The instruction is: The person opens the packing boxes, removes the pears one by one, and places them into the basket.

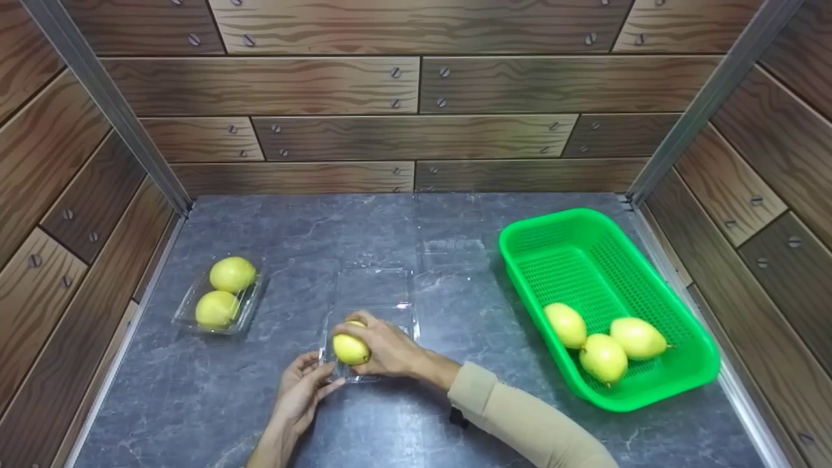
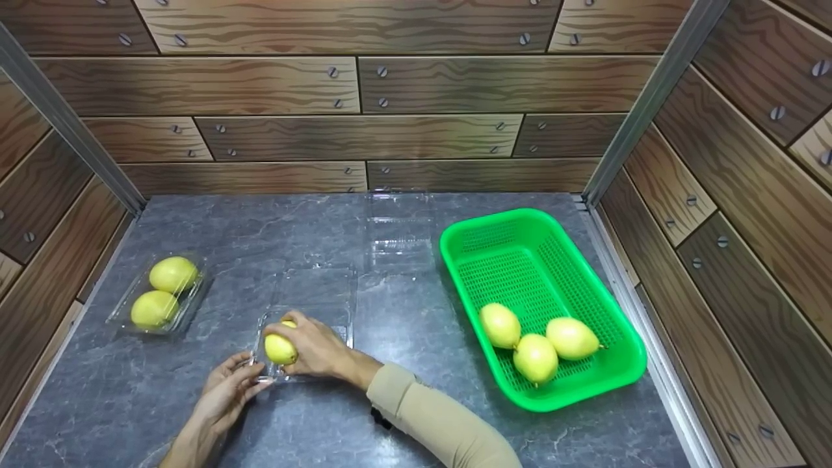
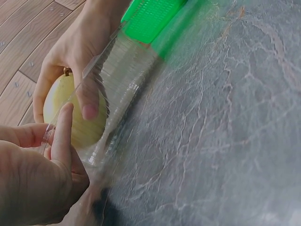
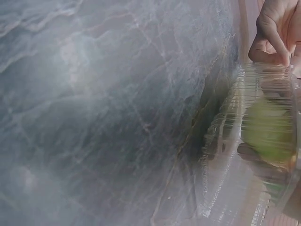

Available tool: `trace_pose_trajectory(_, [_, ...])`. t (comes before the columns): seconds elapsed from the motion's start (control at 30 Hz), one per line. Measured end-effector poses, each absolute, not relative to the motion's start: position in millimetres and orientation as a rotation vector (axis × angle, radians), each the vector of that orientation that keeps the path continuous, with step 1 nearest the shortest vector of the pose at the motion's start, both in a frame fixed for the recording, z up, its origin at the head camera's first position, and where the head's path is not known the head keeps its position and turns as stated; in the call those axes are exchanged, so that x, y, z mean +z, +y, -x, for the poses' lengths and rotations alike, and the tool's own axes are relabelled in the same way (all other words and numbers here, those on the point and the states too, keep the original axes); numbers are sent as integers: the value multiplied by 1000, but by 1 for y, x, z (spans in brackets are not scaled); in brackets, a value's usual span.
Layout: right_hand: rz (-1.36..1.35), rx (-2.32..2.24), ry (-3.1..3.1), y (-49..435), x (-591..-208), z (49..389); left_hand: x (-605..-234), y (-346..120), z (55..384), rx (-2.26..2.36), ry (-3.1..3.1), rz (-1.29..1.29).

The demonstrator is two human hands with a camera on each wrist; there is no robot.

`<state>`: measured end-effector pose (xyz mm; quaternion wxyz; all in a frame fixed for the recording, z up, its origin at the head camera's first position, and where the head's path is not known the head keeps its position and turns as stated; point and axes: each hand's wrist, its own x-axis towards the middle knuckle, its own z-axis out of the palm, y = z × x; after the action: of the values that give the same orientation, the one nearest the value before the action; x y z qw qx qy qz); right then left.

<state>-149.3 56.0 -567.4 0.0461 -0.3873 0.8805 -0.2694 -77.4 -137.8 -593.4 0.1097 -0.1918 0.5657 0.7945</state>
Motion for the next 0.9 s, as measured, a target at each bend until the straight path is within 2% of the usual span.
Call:
trace_pose_trajectory(0.4, [1211, -903, 2743, 72, -551, 150, -594, -138, 76, 2364, 1659, 550])
trace_pose_trajectory(0.9, [1213, -1010, 2803, 111, -514, 148, -593, -138, 74, 2380, 1656, 522])
